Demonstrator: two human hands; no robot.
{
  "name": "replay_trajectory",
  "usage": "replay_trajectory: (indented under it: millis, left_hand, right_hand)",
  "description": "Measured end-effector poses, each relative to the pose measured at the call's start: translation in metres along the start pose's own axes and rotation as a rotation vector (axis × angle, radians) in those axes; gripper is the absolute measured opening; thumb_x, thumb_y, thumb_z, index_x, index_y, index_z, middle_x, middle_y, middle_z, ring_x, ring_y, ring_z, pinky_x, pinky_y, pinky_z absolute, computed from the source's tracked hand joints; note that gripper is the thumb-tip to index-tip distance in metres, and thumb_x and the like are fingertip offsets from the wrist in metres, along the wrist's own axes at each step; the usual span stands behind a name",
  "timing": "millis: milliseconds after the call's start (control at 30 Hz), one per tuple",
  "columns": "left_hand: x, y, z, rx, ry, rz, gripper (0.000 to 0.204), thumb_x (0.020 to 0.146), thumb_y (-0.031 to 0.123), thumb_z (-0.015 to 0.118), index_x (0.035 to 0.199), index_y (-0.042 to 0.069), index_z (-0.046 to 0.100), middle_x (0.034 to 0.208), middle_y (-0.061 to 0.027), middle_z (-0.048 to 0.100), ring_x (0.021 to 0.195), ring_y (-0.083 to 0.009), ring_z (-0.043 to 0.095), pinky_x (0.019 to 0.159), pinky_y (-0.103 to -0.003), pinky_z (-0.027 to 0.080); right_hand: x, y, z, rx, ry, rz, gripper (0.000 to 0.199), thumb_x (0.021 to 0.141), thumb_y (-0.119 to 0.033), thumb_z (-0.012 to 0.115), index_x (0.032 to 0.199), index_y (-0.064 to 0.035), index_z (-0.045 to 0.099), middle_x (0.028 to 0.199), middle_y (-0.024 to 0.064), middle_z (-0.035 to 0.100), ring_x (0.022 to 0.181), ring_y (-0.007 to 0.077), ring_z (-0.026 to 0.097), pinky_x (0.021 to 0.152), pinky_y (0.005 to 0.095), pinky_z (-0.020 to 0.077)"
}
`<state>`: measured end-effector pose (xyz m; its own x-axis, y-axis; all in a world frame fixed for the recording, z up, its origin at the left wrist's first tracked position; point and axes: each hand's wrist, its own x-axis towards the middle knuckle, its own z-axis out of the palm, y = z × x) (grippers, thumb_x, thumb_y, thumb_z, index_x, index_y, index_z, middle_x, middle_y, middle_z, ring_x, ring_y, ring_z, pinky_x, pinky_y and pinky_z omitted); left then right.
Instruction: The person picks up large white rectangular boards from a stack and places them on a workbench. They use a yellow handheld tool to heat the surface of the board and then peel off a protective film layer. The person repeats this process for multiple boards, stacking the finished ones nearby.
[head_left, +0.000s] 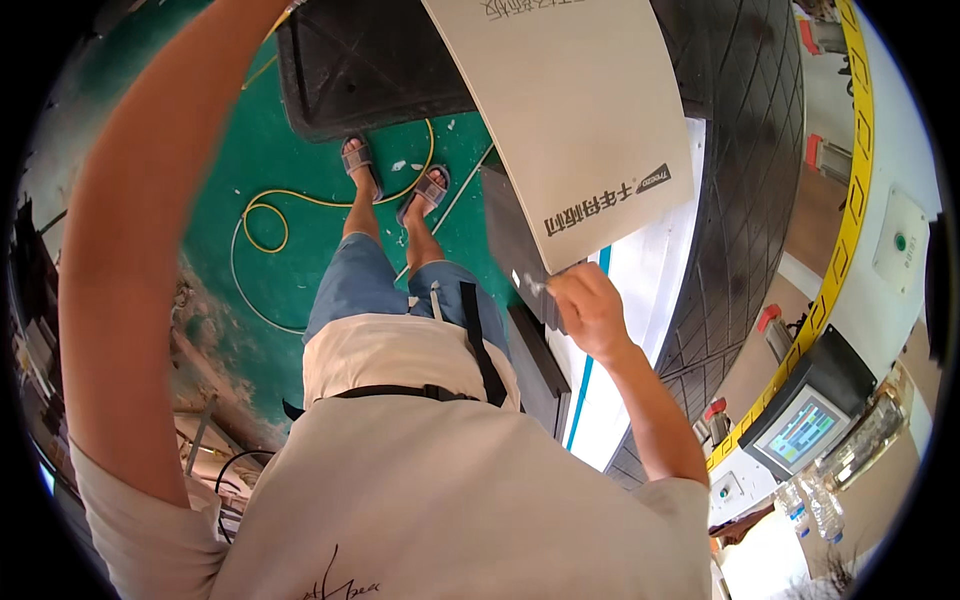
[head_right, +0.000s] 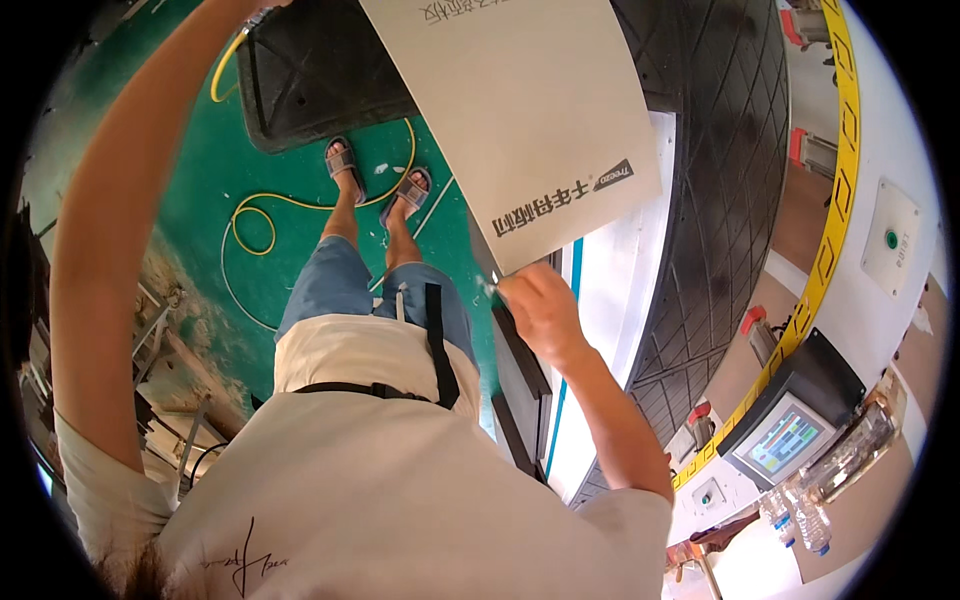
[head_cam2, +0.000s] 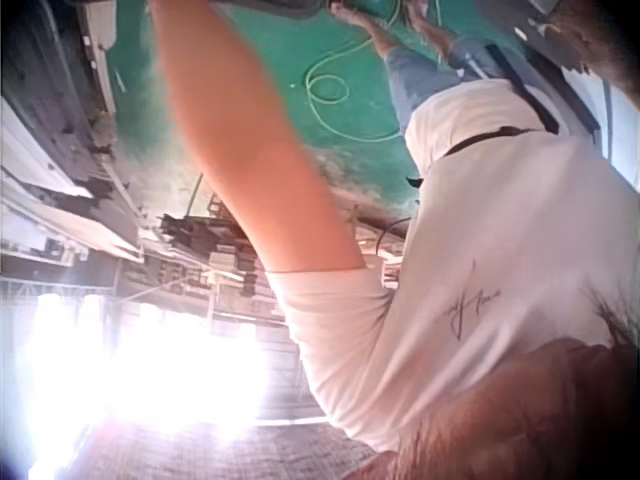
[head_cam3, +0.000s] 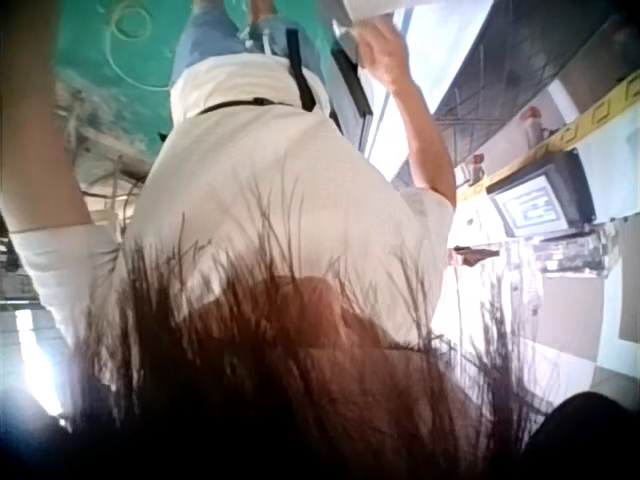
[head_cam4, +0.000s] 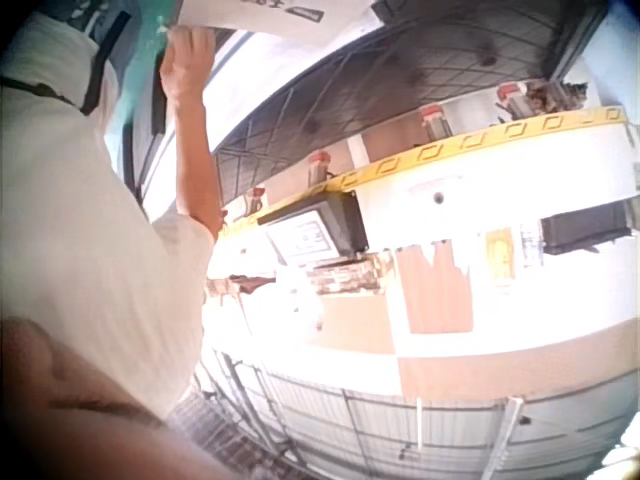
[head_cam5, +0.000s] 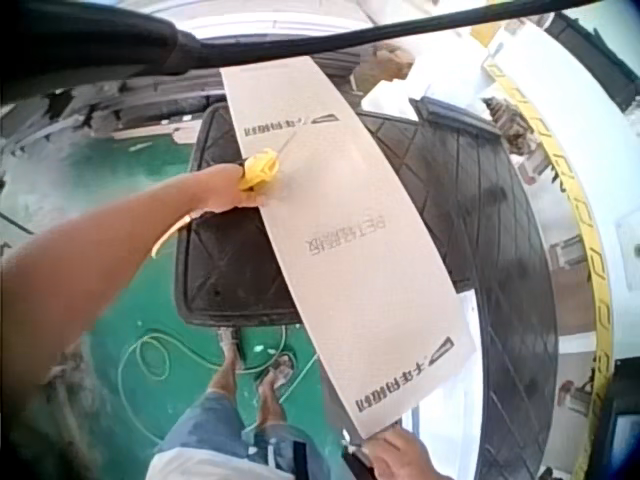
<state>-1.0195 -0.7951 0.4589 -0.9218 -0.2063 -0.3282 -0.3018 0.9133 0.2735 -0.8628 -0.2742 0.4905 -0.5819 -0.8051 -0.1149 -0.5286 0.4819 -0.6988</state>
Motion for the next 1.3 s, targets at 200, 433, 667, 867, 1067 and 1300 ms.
replay_trajectory:
  millis: [200, 433, 667, 867, 1067, 1300]
  left_hand:
    - [-0.006, -0.012, 0.004, -0.127, -0.014, 0.034, 0.06, 0.09, 0.057, 0.072, 0.116, 0.003, 0.069, 0.109, -0.025, 0.073, 0.106, -0.037, 0.07, 0.088, -0.046, 0.053]
    - [0.009, -0.012, 0.008, -0.243, 0.037, 0.063, 0.064, 0.083, 0.057, 0.077, 0.104, -0.004, 0.068, 0.102, -0.0277, 0.07, 0.101, -0.0442, 0.067, 0.084, -0.048, 0.053]
    - [0.014, -0.04, -0.043, -0.824, -0.054, -0.151, 0.036, 0.089, 0.031, 0.076, 0.101, -0.002, 0.067, 0.092, -0.0126, 0.072, 0.07, -0.0197, 0.068, 0.07, -0.038, 0.054]
    - [0.109, -0.136, -0.061, -0.714, 0.513, -0.29, 0.045, 0.087, 0.039, 0.073, 0.103, -0.003, 0.07, 0.097, -0.0248, 0.073, 0.095, -0.0452, 0.069, 0.079, -0.049, 0.056]
    - [0.167, -0.203, -0.087, -1.018, 0.61, -0.467, 0.041, 0.089, 0.038, 0.073, 0.102, -0.001, 0.07, 0.088, -0.0173, 0.074, 0.082, -0.0332, 0.073, 0.071, -0.042, 0.055]
    - [0.07, -0.265, -0.035, -1.407, 0.368, -0.759, 0.025, 0.094, 0.024, 0.071, 0.109, 0.005, 0.066, 0.083, -0.0004, 0.061, 0.057, -0.0059, 0.048, 0.051, -0.022, 0.036]
  right_hand:
    - [-0.028, 0.004, 0.015, 0.329, 0.02, 0.531, 0.019, 0.087, -0.012, 0.078, 0.1, -0.0021, 0.069, 0.09, 0.011, 0.065, 0.076, 0.0239, 0.061, 0.07, 0.0357, 0.0489]
    - [0.013, -0.032, 0.003, -0.05, -0.165, 0.245, 0.01, 0.088, -0.009, 0.069, 0.097, -0.0063, 0.074, 0.092, 0.0086, 0.071, 0.093, 0.0333, 0.062, 0.085, 0.0418, 0.049]
    - [0.19, -0.069, -0.036, 0.157, 0.084, 0.209, 0.019, 0.094, -0.006, 0.064, 0.11, -0.0004, 0.072, 0.099, 0.0144, 0.071, 0.09, 0.0312, 0.065, 0.083, 0.0391, 0.0524]
    - [0.444, -0.054, -0.05, -0.085, 0.139, 0.029, 0.018, 0.092, -0.01, 0.069, 0.109, -0.0044, 0.073, 0.091, 0.0119, 0.067, 0.083, 0.0318, 0.065, 0.073, 0.0407, 0.0523]
    - [0.685, -0.049, -0.043, -0.431, 0.081, -0.455, 0.019, 0.09, -0.012, 0.067, 0.106, -0.0128, 0.076, 0.093, 0.0072, 0.067, 0.095, 0.0312, 0.065, 0.078, 0.0435, 0.055]
    - [0.814, -0.066, -0.026, -0.448, 0.119, -0.648, 0.015, 0.089, -0.013, 0.065, 0.099, -0.0141, 0.076, 0.093, 0.0066, 0.067, 0.096, 0.0314, 0.065, 0.078, 0.0441, 0.0553]
